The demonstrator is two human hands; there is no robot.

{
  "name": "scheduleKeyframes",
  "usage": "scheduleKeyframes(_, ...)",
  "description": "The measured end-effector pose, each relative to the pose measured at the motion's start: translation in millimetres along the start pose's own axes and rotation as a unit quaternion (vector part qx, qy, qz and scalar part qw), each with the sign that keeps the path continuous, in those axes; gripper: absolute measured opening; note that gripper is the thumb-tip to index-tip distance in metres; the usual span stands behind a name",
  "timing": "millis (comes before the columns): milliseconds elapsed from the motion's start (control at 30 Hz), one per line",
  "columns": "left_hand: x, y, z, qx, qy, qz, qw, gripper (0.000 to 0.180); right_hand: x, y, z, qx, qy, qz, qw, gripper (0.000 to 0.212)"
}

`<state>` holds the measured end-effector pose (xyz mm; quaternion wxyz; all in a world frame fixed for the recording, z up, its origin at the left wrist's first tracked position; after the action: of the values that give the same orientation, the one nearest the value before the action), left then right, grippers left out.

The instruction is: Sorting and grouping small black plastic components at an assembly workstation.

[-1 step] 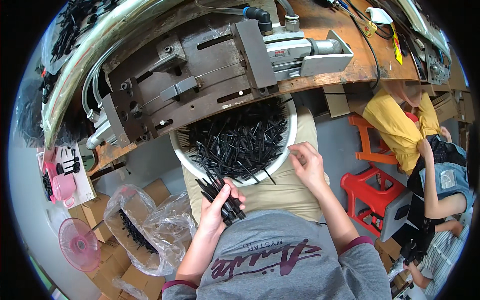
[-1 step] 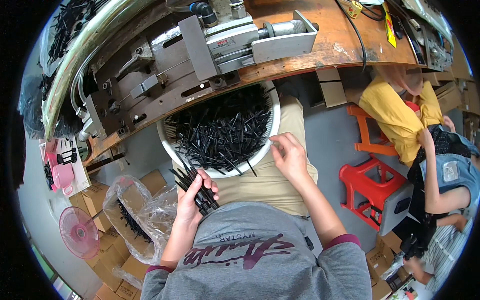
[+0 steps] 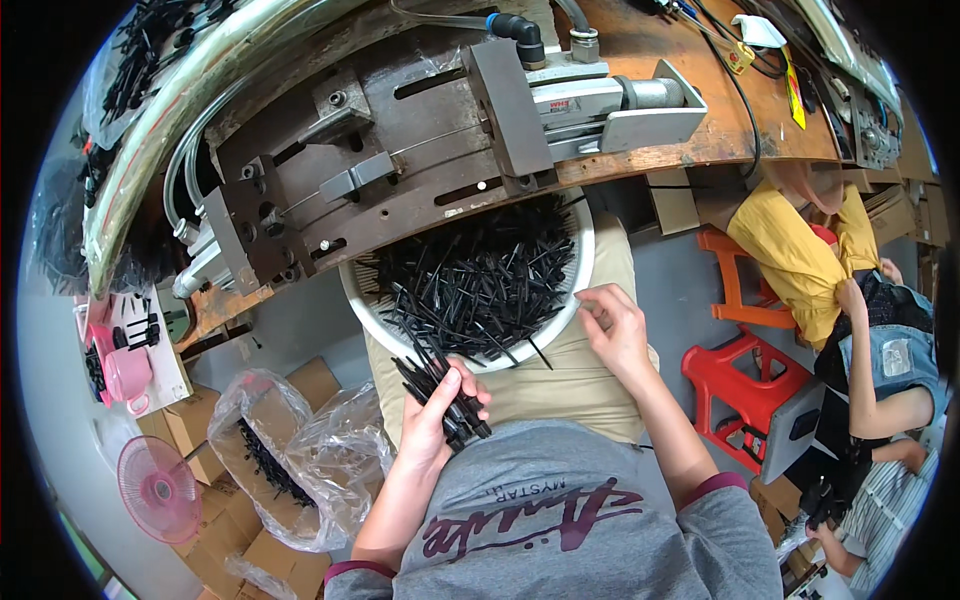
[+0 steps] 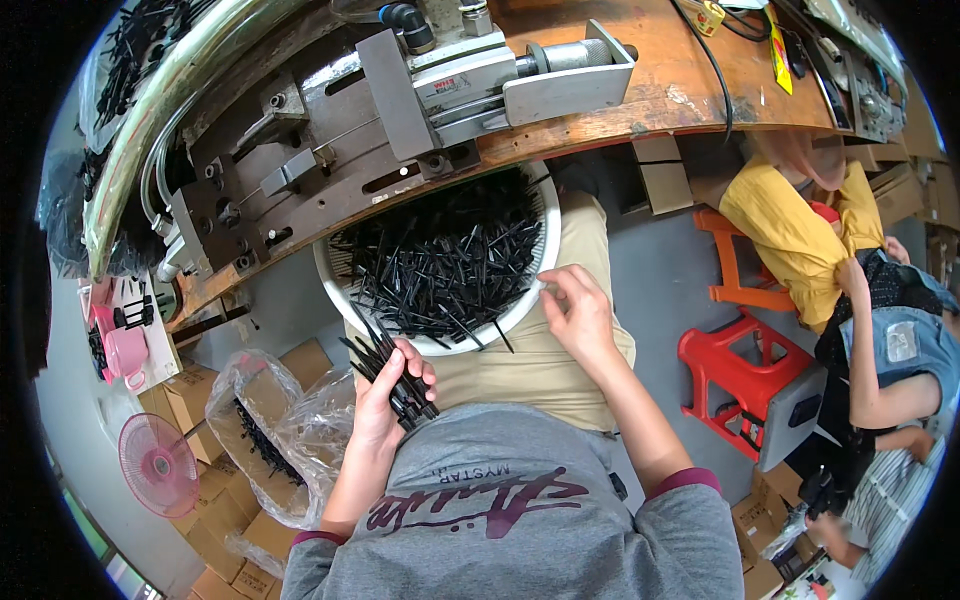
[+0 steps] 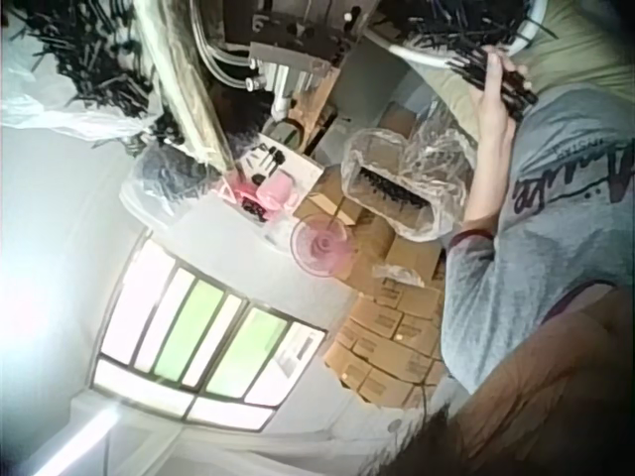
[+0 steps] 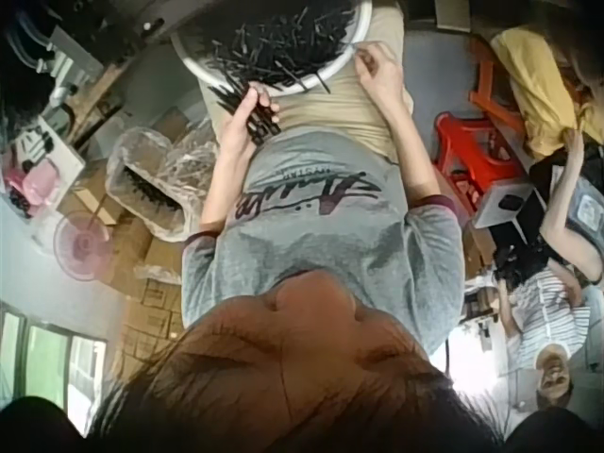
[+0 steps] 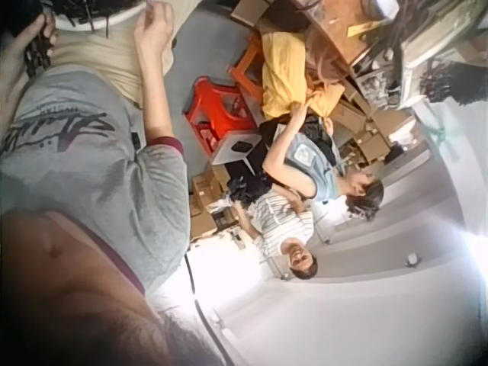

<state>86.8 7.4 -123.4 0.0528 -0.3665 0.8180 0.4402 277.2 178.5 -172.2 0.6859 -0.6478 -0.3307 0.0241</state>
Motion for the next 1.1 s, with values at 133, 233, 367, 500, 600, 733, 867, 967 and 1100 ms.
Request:
scheduleKeyframes(133,0,-1,0,0.006,0.008,0.007,1.000,0.018,-6,-4,0,0.004,-0.006,0.014,1.000,0.020)
scheduleKeyframes(233,0,-1,0,0.005,0.004,0.013,1.000,0.020,-11,-7,1,0.019,-0.015,0.030,0.999,0.020)
scheduleKeyframes(367,2,-3,1,0.020,0.029,0.011,0.999,0.017,-16,-13,5,0.019,-0.016,0.040,0.999,0.020)
scheduleKeyframes(500,1,-5,1,0.028,0.033,0.013,0.999,0.018,-25,-26,12,0.032,-0.018,0.076,0.996,0.017)
scheduleKeyframes(600,0,-5,1,0.030,0.031,0.017,0.999,0.019,-33,-38,23,0.051,-0.010,0.103,0.993,0.014)
scheduleKeyframes(733,4,-5,-1,0.020,0.031,0.021,0.999,0.019,-29,-34,31,0.049,0.009,0.093,0.994,0.011)
scheduleKeyframes(867,9,-6,-1,0.016,0.035,0.020,0.999,0.019,-15,-16,25,-0.007,0.012,0.073,0.997,0.011)
scheduleKeyframes(967,7,-7,0,0.018,0.022,0.018,0.999,0.019,-9,-9,16,-0.035,-0.006,0.064,0.997,0.014)
scheduleKeyframes(1100,4,-7,1,0.026,0.026,0.021,0.999,0.019,-10,-6,11,-0.036,-0.031,0.054,0.997,0.018)
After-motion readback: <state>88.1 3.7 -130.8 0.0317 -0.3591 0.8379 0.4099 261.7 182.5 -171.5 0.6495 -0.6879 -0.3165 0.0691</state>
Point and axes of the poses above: each hand's wrist, its own z-axis towards the middle knuckle, its own x-axis out of the back of the hand, y = z × x, the point moved 4 cm from there along z, towards the middle knuckle, and after that the axes turned 14 degrees about z, right-handed, at the moved point
